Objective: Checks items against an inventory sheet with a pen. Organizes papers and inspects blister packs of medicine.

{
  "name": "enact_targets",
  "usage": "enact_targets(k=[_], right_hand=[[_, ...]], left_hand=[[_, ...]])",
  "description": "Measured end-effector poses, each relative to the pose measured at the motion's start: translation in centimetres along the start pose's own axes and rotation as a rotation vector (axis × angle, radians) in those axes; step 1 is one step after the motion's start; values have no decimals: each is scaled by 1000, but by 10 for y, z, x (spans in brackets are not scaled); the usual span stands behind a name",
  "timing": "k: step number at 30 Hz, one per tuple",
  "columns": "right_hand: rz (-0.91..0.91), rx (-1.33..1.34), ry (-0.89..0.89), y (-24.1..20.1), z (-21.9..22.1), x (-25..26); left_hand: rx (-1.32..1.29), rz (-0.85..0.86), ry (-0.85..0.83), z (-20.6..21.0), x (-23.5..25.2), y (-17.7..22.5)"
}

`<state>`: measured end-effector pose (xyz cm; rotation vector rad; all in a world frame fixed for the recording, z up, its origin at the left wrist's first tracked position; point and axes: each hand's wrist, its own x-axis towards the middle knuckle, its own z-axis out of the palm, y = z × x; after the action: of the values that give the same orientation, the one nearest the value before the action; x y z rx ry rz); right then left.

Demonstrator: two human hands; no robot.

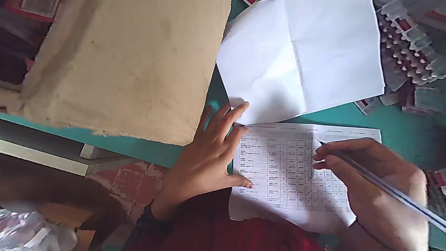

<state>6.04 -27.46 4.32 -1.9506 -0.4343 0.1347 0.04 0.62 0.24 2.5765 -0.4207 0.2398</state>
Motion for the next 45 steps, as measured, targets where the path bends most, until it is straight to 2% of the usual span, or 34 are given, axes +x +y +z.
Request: enact_targets(k=[6,13,25,31,37,45], right_hand=[[153,40,146,9,12,-2],[70,-26,228,17,13,-3],[117,-137,228,13,17,-2],[124,-89,265,14,16,-2],[106,-45,180,6,19,-14],[63,-38,209,18,14,-14]], left_hand=[[-16,11,17,2,-3,-1],[-24,32,42,3,-5,-4],[-27,33,6,-1,-5,-2],[-43,38,14,0,-5,-2],[-50,41,23,0,-5,-2],[-71,40,10,0,-4,-4]])
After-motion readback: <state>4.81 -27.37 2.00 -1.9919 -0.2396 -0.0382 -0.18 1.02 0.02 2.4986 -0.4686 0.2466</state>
